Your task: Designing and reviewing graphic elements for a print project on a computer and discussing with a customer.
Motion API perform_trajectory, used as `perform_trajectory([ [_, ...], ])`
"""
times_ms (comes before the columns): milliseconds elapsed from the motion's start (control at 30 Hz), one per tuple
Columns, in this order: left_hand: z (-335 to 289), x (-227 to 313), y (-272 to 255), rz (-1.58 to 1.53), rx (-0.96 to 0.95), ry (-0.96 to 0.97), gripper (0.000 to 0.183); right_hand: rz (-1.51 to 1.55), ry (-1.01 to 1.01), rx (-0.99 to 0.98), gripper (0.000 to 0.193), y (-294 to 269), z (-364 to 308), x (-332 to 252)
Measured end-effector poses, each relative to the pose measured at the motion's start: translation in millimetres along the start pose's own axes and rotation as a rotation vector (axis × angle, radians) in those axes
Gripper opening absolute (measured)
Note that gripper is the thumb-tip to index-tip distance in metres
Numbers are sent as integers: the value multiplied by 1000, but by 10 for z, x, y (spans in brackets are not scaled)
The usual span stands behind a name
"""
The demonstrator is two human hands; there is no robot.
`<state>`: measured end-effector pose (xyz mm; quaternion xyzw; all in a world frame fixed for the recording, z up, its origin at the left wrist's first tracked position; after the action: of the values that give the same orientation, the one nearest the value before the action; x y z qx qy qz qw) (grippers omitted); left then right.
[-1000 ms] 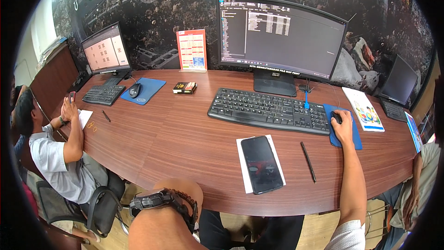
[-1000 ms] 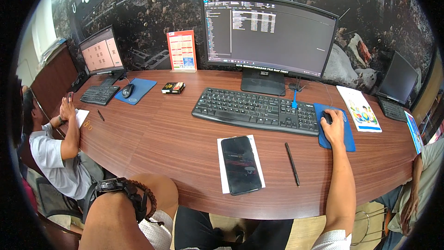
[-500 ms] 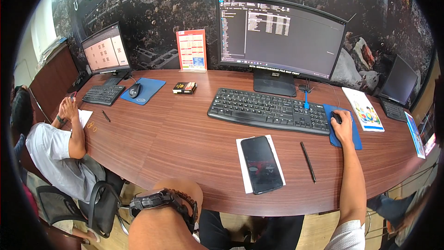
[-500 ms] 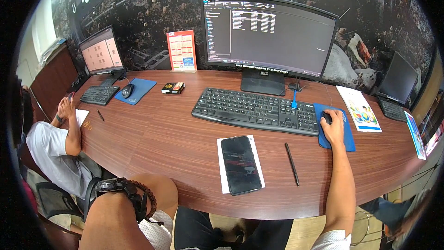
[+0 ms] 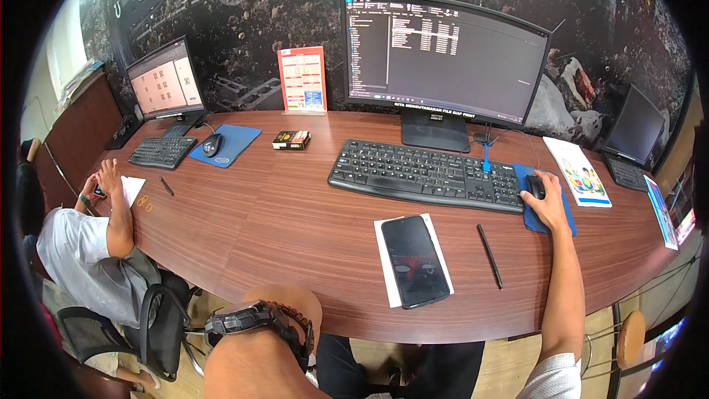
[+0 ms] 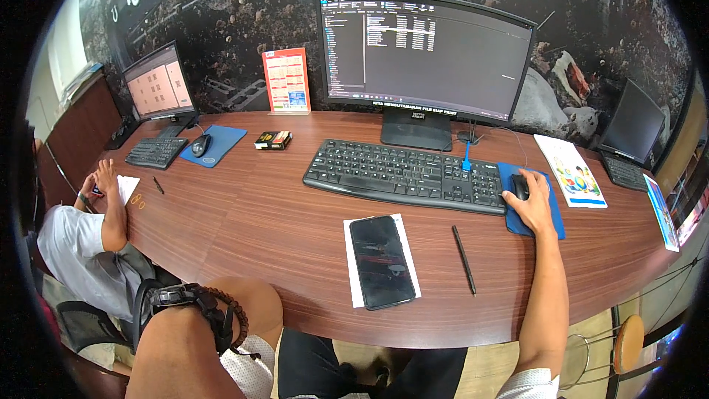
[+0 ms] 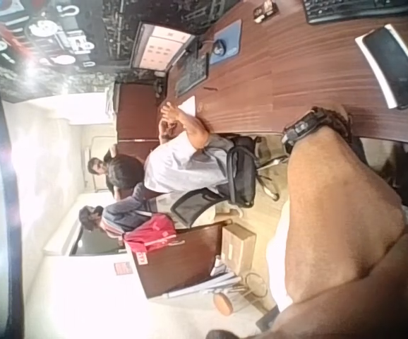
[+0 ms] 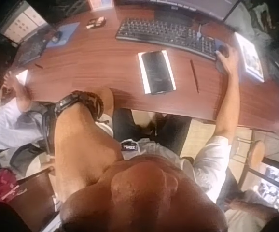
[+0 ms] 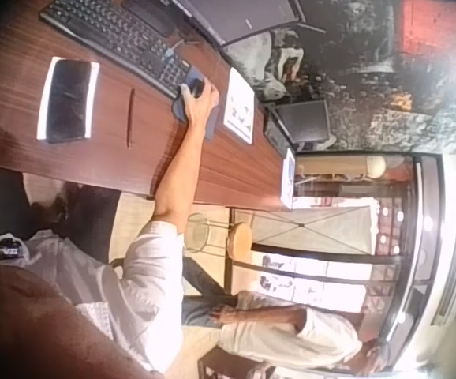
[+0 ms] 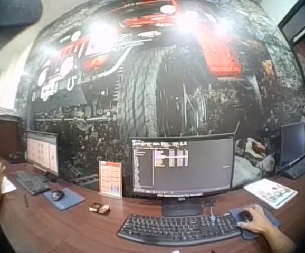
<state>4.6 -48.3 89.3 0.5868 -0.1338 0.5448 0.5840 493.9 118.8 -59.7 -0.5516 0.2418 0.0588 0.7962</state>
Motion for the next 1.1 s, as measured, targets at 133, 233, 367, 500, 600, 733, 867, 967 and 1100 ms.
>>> perform_trajectory([
  [133,-79,23,-84,-132,16,1,41,0,43,-29,73,-24,-50,49],
  [233,-41,-21,-8,148,-16,-51,42,1,34,-61,76,2,-6,-42],
  [367,-45,-125,-22,117,11,63,42,-95,0,-72,80,16,5,28],
  [500,-56,25,-44,46,-4,-12,37,-109,-13,-68,78,26,2,-26],
  [600,-53,56,-28,43,-35,-66,31,-27,-22,-37,68,18,-13,-24],
  [733,-26,71,1,116,-18,-56,30,79,-5,42,55,57,57,22],
  [867,-78,109,-60,174,-42,-48,30,0,27,109,45,18,6,101],
  [967,-27,102,-44,226,-27,-41,29,-13,30,119,43,54,38,104],
  [1100,-37,137,-29,292,-25,-30,29,-11,30,111,42,58,35,59],
])
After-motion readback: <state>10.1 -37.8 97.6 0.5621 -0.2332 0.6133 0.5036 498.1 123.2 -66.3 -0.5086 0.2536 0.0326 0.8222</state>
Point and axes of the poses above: each hand's wrist, its own z-axis towards the middle knuckle, its own y-axis out of the palm, x = y × z, the point moved 6 cm from there along z, towards the middle knuckle, and after that the axes turned 14 degrees about -x, right-handed, at the moved point
